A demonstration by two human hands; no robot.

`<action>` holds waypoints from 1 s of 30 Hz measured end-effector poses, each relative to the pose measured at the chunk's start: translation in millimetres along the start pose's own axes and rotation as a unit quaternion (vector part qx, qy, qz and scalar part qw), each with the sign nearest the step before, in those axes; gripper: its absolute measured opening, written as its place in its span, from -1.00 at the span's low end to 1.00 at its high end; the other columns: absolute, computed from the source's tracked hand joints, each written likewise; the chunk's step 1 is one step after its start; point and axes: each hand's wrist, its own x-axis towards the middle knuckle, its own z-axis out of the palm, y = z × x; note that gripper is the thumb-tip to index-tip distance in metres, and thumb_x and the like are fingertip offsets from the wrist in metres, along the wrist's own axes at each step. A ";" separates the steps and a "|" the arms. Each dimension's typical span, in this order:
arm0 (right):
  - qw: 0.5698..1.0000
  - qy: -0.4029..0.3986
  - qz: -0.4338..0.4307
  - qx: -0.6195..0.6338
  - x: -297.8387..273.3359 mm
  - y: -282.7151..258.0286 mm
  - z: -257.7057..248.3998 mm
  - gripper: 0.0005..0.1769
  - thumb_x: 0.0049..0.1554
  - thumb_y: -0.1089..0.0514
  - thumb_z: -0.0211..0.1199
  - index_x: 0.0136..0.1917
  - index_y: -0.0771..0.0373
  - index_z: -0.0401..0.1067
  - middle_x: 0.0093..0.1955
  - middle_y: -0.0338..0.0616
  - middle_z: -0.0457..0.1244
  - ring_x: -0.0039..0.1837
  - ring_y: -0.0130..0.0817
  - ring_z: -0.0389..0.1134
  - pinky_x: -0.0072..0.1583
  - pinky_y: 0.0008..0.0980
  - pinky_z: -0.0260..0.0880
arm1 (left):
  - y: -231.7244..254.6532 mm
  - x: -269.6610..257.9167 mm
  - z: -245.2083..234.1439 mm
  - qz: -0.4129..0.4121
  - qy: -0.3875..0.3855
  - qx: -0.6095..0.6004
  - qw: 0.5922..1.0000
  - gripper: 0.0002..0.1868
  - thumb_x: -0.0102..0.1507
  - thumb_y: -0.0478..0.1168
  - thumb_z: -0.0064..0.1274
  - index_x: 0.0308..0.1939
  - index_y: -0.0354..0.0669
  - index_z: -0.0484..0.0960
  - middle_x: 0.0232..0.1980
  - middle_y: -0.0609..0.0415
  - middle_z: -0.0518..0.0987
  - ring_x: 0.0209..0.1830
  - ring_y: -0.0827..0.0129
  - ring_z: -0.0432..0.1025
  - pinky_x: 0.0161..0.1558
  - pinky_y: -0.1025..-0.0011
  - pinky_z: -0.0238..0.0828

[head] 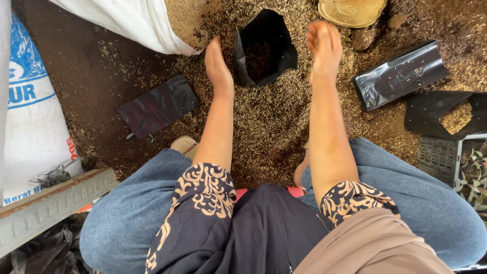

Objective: The person scoops grain from a large sack into small black plastic bags by hand. They then fold and seal the bags, placing them aside.

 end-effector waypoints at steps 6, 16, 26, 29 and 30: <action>0.974 0.080 0.161 -0.135 -63.3 152.0 -12.4 -0.43 0.35 -0.18 -0.14 0.50 0.05 0.29 0.53 -0.17 0.20 0.06 0.55 0.07 0.15 0.30 0.34 | -54.7 -104.2 -10.4 -0.298 0.007 0.325 0.898 -0.30 0.42 0.27 -0.42 0.60 0.25 -0.06 0.67 -0.03 -0.23 0.66 -0.01 -0.33 0.38 -0.49 -0.29; 0.954 0.040 0.296 0.000 -108.4 208.7 31.1 -0.38 0.33 -0.14 -0.02 0.56 0.06 0.00 0.55 -0.11 -0.05 0.55 -0.06 0.01 0.40 0.02 0.16 | -88.4 -135.6 25.6 -0.383 -0.004 0.144 0.913 -0.26 0.41 0.16 -0.29 0.63 0.19 -0.13 0.66 -0.17 -0.26 0.61 -0.26 -0.24 0.45 -0.19 -0.02; 0.923 -0.135 0.221 0.286 -150.3 94.3 102.1 -0.62 0.24 0.03 0.23 0.22 0.30 0.38 0.11 -0.04 0.36 0.05 -0.25 0.43 0.10 -0.24 0.50 | 30.9 -110.1 -19.3 -0.215 0.120 0.012 0.969 -0.41 0.43 0.06 -0.26 0.45 -0.21 0.24 0.42 -0.17 0.22 0.38 -0.03 0.23 0.35 0.08 0.18; 0.930 -0.184 0.152 0.280 -152.4 36.9 118.5 -0.58 0.25 0.02 0.21 0.25 0.33 0.38 0.10 -0.02 0.36 0.06 -0.24 0.44 0.12 -0.24 0.53 | 82.5 -95.6 -26.0 -0.083 0.139 -0.007 0.987 -0.46 0.46 0.01 -0.22 0.38 -0.29 0.37 0.36 -0.19 0.33 0.32 0.03 0.32 0.34 0.14 0.24; 0.931 -0.195 0.119 0.283 -148.3 18.7 121.0 -0.56 0.25 0.01 0.22 0.27 0.33 0.38 0.11 -0.01 0.35 0.07 -0.25 0.43 0.12 -0.25 0.53 | 96.9 -89.7 -22.2 -0.085 0.118 -0.089 0.985 -0.48 0.46 -0.01 -0.24 0.37 -0.29 0.37 0.30 -0.18 0.40 0.24 0.08 0.40 0.27 0.17 0.36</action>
